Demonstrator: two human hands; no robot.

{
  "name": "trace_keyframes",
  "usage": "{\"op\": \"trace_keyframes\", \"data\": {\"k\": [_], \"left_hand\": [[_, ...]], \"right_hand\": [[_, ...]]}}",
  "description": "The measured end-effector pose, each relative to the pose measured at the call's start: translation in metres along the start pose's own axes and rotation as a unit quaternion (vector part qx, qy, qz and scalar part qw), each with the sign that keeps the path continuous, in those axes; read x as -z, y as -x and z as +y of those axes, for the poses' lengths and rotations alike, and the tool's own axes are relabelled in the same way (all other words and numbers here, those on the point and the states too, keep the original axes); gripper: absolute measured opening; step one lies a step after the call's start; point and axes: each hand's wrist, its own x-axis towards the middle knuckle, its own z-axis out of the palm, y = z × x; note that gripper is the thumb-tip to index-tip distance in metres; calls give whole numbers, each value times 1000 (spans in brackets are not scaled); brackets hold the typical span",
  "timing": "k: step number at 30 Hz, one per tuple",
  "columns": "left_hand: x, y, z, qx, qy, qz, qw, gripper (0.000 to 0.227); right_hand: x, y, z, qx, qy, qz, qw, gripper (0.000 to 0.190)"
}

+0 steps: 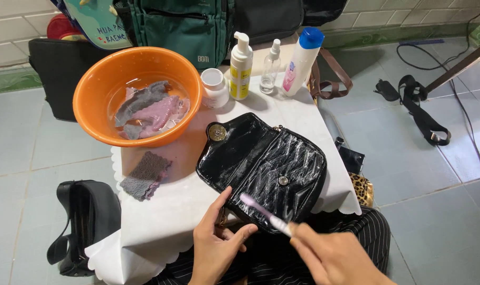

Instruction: Clean a black leather purse using a toothbrush and cleaning liquid.

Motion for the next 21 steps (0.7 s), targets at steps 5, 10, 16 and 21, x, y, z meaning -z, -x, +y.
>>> {"op": "trace_keyframes", "data": {"k": [5, 10, 16, 21], "left_hand": [[-1, 4, 0, -9, 14, 1, 1000, 89], [0, 2, 7, 0, 10, -5, 1000, 89], [0, 5, 6, -15, 7, 3, 1000, 88], [-5, 6, 6, -20, 10, 14, 1000, 88]], "right_hand": [[14, -5, 16, -100, 65, 34, 992, 21], [21, 9, 15, -21, -22, -49, 998, 20], [26, 11, 27, -100, 63, 11, 993, 24], [30, 11, 38, -91, 39, 25, 995, 18]]}}
